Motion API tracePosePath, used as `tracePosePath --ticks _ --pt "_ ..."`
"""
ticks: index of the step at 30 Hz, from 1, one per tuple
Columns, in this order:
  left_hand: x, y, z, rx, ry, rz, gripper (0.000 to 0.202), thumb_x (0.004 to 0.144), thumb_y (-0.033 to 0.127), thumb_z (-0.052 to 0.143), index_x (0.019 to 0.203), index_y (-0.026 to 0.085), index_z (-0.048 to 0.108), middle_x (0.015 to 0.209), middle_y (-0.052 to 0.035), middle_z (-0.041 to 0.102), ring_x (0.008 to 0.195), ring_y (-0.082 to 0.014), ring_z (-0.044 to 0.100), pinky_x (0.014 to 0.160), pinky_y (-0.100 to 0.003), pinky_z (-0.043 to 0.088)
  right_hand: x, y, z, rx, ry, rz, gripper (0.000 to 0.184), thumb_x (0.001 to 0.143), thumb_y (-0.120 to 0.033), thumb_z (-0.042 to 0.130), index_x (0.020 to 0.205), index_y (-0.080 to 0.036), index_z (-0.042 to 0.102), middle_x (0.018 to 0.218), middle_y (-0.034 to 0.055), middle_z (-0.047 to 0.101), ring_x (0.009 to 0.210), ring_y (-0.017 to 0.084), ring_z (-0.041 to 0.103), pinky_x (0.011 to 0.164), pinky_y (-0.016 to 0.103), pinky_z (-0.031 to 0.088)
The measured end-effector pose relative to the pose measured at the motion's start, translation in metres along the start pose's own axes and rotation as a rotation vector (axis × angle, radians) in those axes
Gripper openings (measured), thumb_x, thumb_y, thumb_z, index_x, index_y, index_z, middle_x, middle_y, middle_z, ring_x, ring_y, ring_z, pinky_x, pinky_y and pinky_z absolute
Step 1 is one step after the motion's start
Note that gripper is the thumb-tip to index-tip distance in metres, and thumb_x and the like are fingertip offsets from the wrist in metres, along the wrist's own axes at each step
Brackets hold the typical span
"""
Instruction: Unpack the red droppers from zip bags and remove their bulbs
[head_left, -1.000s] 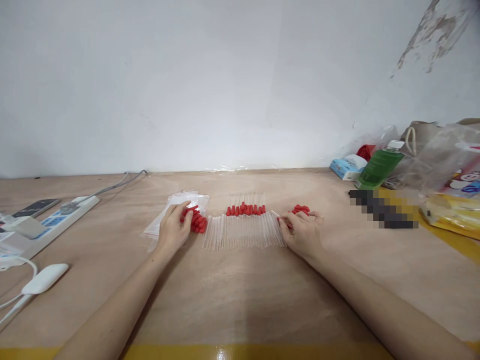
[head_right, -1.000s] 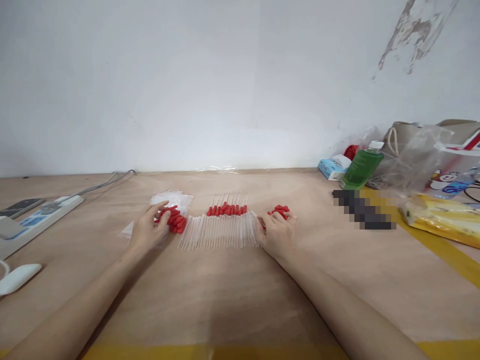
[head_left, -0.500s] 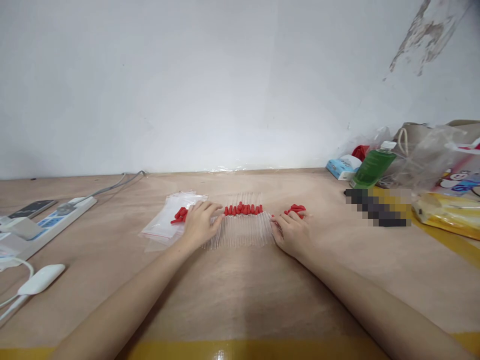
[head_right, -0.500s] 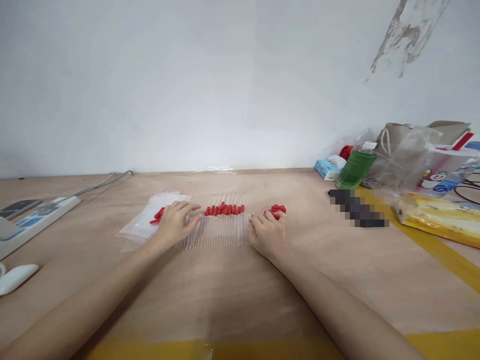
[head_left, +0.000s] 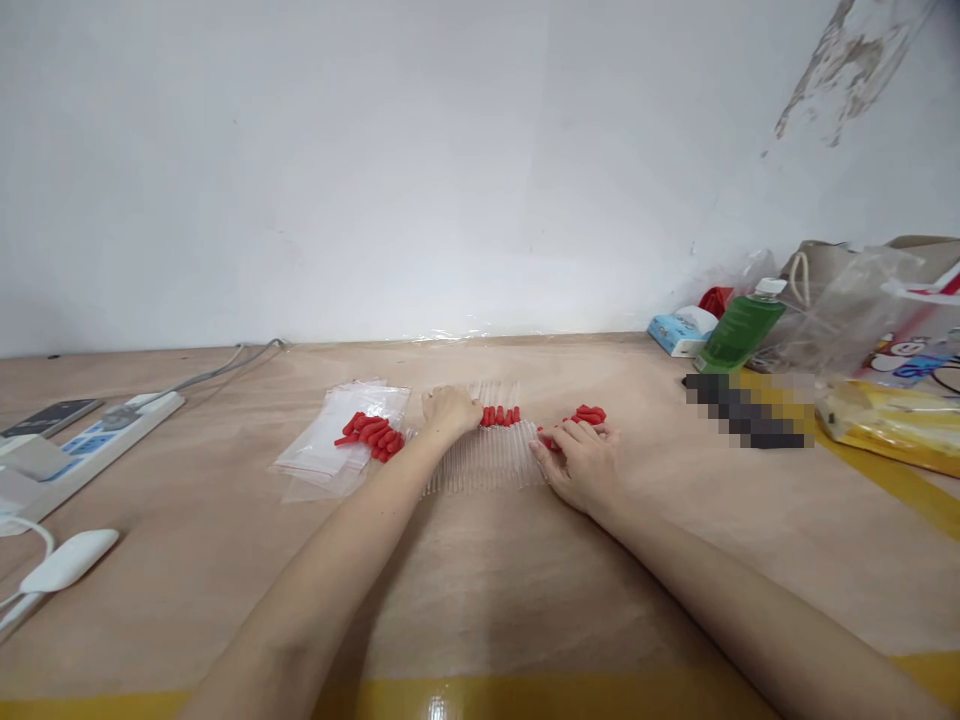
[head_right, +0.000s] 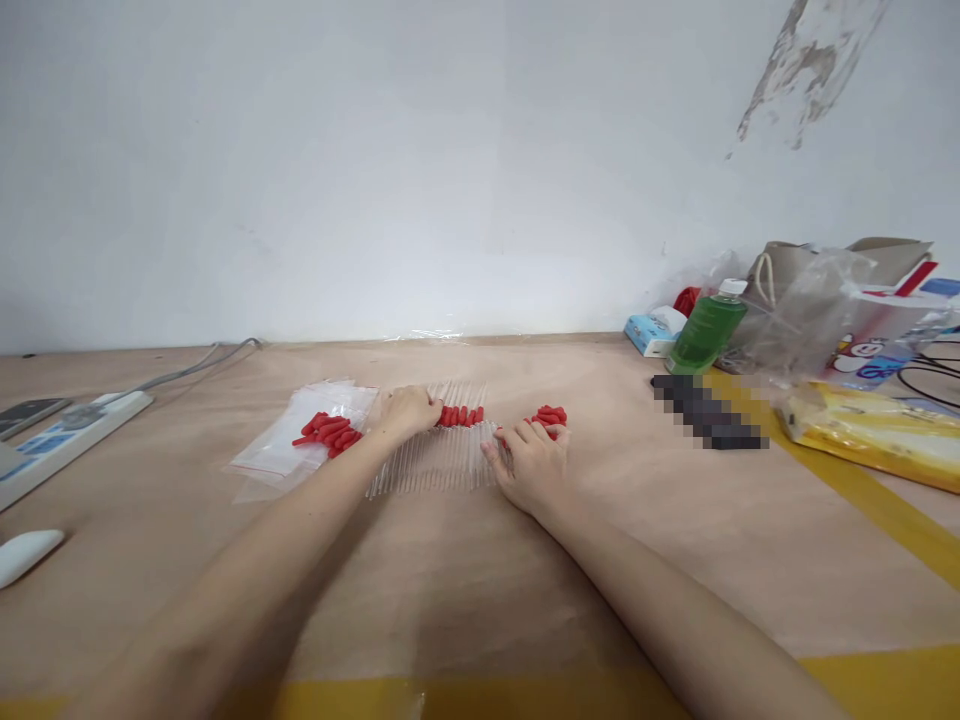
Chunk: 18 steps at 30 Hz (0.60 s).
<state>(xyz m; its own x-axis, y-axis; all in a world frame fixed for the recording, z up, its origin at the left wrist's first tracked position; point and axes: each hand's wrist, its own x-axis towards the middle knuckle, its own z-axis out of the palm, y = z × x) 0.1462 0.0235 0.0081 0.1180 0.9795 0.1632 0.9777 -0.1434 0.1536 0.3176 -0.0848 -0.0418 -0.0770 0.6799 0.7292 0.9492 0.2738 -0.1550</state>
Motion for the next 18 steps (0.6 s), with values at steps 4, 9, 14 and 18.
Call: tracePosePath --ticks 4,9,14,18 --pt "-0.009 -0.008 -0.013 -0.043 0.052 0.023 0.029 0.081 0.033 0.041 0.081 0.012 0.061 0.086 -0.0177 0.065 0.086 -0.0306 0.060 0.074 -0.040 0.039 0.001 0.004 0.001 0.006 0.061 0.035 0.023 0.084 -0.035 0.047 0.079 -0.019 0.064 0.077 0.0032 0.061 0.074 0.014 0.052 0.079 0.034 0.025" --pt "-0.058 -0.045 -0.021 -0.153 0.232 0.306 0.020 0.086 0.033 0.040 0.085 0.017 0.052 0.083 -0.0045 0.063 0.081 -0.0191 0.058 0.077 -0.032 0.038 0.001 0.002 -0.003 0.063 0.157 -0.075 0.037 0.080 -0.038 0.051 0.110 -0.017 0.056 0.107 0.0126 0.054 0.093 0.021 0.051 0.083 0.037 0.031" --pt "-0.109 -0.079 0.000 -0.200 0.375 0.700 0.013 0.085 0.028 0.048 0.080 0.018 0.052 0.078 -0.0024 0.063 0.075 -0.0167 0.055 0.076 -0.033 0.036 -0.002 -0.015 -0.011 0.113 0.071 -0.352 0.048 0.078 -0.045 0.053 0.121 -0.023 0.049 0.116 0.0095 0.055 0.109 0.024 0.045 0.094 0.042 0.023" --pt "-0.123 -0.079 0.011 -0.297 0.418 0.702 0.009 0.084 0.025 0.051 0.080 0.018 0.054 0.080 -0.0025 0.064 0.075 -0.0154 0.055 0.076 -0.033 0.035 -0.006 -0.029 -0.009 0.186 -0.013 -0.469 0.028 0.083 -0.036 0.051 0.108 -0.026 0.057 0.085 0.0003 0.066 0.090 0.016 0.053 0.093 0.040 0.019"
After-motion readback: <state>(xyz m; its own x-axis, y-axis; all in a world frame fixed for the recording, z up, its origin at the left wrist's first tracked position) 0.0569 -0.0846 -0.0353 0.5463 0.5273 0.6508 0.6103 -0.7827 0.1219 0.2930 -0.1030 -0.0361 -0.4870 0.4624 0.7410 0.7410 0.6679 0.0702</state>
